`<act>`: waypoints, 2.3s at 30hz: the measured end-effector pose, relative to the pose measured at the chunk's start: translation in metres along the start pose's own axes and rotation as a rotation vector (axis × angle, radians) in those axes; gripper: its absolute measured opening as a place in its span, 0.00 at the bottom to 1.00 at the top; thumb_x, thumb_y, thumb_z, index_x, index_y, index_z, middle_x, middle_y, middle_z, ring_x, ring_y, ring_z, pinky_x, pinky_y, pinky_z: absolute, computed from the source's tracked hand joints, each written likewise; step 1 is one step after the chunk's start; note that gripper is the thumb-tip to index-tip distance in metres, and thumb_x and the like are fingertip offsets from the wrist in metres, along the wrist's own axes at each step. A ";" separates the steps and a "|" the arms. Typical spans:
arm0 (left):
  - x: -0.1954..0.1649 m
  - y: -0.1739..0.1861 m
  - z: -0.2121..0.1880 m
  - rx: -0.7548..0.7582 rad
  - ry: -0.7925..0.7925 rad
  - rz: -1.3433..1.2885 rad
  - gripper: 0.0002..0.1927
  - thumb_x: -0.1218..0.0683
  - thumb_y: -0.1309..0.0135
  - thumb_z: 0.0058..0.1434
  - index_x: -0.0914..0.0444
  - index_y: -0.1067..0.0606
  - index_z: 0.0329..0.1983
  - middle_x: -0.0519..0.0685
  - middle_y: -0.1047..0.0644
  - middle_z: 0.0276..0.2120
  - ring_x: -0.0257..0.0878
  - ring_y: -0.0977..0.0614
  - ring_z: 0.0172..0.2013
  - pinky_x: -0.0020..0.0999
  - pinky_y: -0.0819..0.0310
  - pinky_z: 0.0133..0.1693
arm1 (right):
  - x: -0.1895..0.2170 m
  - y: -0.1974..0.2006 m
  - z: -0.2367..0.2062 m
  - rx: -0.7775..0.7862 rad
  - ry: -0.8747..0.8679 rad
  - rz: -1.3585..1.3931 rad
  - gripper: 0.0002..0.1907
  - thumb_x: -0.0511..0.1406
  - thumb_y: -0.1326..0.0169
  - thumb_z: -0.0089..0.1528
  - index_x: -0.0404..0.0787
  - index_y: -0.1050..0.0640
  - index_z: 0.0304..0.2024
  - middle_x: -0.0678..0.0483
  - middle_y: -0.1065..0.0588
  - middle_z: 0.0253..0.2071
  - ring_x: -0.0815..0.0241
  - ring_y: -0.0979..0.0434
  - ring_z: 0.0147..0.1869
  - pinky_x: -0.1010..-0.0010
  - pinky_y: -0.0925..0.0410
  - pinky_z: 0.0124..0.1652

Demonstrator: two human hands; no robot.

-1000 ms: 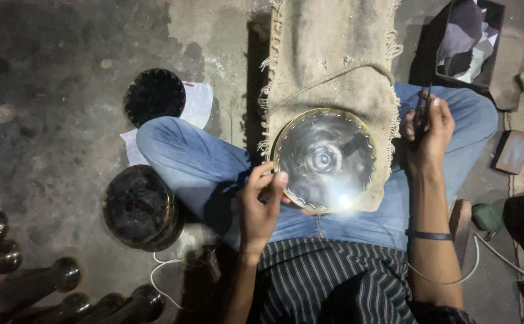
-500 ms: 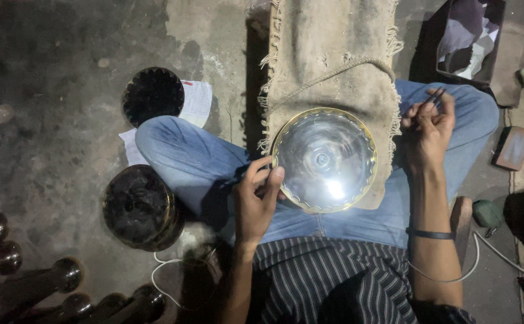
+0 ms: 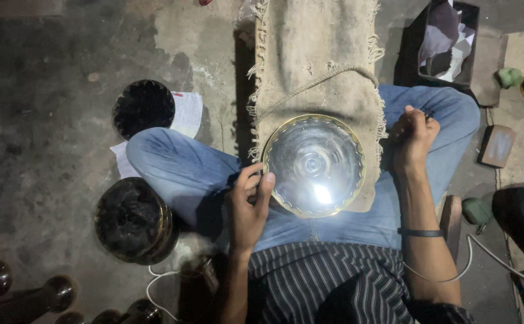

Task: The person sits cross-legged on the floor with a decorative metal plate on their lap and uses a small hand tool to scrape and engrave patterns into the plate's surface, steadying the plate with the other hand. They occasionally set the plate aside, pick up another dark metal piece, and resume working on the plate.

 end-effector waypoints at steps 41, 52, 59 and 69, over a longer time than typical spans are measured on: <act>-0.049 -0.031 0.016 -0.036 -0.512 0.598 0.33 0.48 0.36 0.60 0.60 0.30 0.68 0.55 0.32 0.68 0.55 0.35 0.70 0.59 0.44 0.68 | 0.201 -0.111 -0.126 0.646 0.169 -1.385 0.14 0.34 0.32 0.56 0.39 0.17 0.43 0.50 0.17 0.38 0.58 0.18 0.30 0.67 0.26 0.31; -0.046 -0.053 0.010 -0.024 -0.456 0.693 0.55 0.43 0.34 0.57 0.67 0.51 0.78 0.60 0.42 0.75 0.59 0.50 0.78 0.69 0.65 0.74 | 0.193 -0.139 -0.118 0.908 0.109 -1.505 0.20 0.31 0.37 0.54 0.42 0.18 0.50 0.49 0.19 0.36 0.54 0.18 0.28 0.64 0.26 0.31; -0.048 -0.055 0.010 -0.042 -0.442 0.602 0.58 0.48 0.31 0.55 0.70 0.54 0.78 0.62 0.43 0.76 0.60 0.49 0.78 0.64 0.60 0.76 | 0.192 -0.150 -0.120 0.940 0.282 -1.434 0.16 0.32 0.38 0.55 0.37 0.18 0.46 0.47 0.20 0.34 0.51 0.18 0.30 0.62 0.26 0.32; -0.051 -0.054 0.010 -0.056 -0.446 0.574 0.59 0.50 0.30 0.54 0.70 0.55 0.78 0.61 0.44 0.76 0.62 0.48 0.78 0.63 0.56 0.76 | 0.186 -0.147 -0.119 0.905 0.195 -1.426 0.16 0.33 0.38 0.55 0.36 0.18 0.47 0.47 0.19 0.37 0.54 0.17 0.26 0.66 0.25 0.29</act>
Point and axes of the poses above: each hand's wrist, its own z-axis towards the middle knuckle, its own y-axis out of the back of the hand, x = y × z, the point moved 1 cm from there along z, towards the middle knuckle
